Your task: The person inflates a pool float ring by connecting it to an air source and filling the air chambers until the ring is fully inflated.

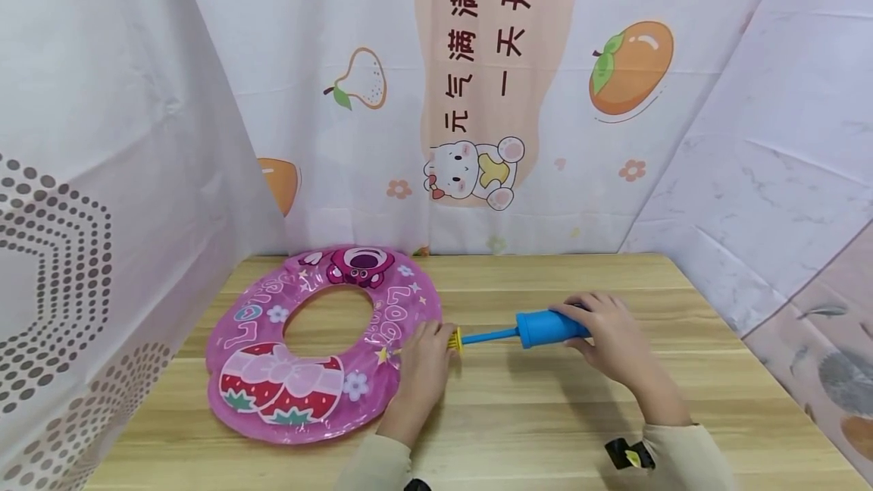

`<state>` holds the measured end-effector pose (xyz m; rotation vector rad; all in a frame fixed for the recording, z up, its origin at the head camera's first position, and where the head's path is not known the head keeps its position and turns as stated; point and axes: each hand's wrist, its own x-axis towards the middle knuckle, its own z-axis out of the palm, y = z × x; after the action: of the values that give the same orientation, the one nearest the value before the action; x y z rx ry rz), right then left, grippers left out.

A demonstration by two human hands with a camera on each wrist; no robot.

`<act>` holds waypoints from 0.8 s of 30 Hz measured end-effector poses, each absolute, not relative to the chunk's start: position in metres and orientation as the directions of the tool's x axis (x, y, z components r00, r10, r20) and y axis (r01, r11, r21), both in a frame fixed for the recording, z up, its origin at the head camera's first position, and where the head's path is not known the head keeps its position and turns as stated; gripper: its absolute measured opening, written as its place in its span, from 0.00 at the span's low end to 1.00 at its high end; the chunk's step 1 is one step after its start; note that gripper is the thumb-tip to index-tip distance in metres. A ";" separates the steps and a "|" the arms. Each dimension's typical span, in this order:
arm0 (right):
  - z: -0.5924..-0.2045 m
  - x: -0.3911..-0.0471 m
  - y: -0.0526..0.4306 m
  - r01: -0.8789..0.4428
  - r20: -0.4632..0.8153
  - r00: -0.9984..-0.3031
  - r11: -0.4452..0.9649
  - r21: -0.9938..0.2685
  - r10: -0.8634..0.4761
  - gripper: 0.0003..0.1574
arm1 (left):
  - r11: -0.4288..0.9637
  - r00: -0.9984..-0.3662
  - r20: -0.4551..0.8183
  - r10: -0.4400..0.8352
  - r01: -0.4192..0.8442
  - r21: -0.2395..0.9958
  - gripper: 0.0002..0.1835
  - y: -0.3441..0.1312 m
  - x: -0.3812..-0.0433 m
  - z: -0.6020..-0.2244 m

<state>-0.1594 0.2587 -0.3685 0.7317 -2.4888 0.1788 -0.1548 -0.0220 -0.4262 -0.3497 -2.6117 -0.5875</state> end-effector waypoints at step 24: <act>-0.387 -0.171 0.188 -0.571 0.495 -0.712 0.821 0.005 -0.498 0.34 | 0.884 -0.878 0.459 0.134 0.316 0.346 0.17 -0.021 -0.157 -0.427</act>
<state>-0.1708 0.1877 -0.3875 0.7912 -2.5173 0.2025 -0.1568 -0.0207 -0.4268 -0.3295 -2.6214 -0.5816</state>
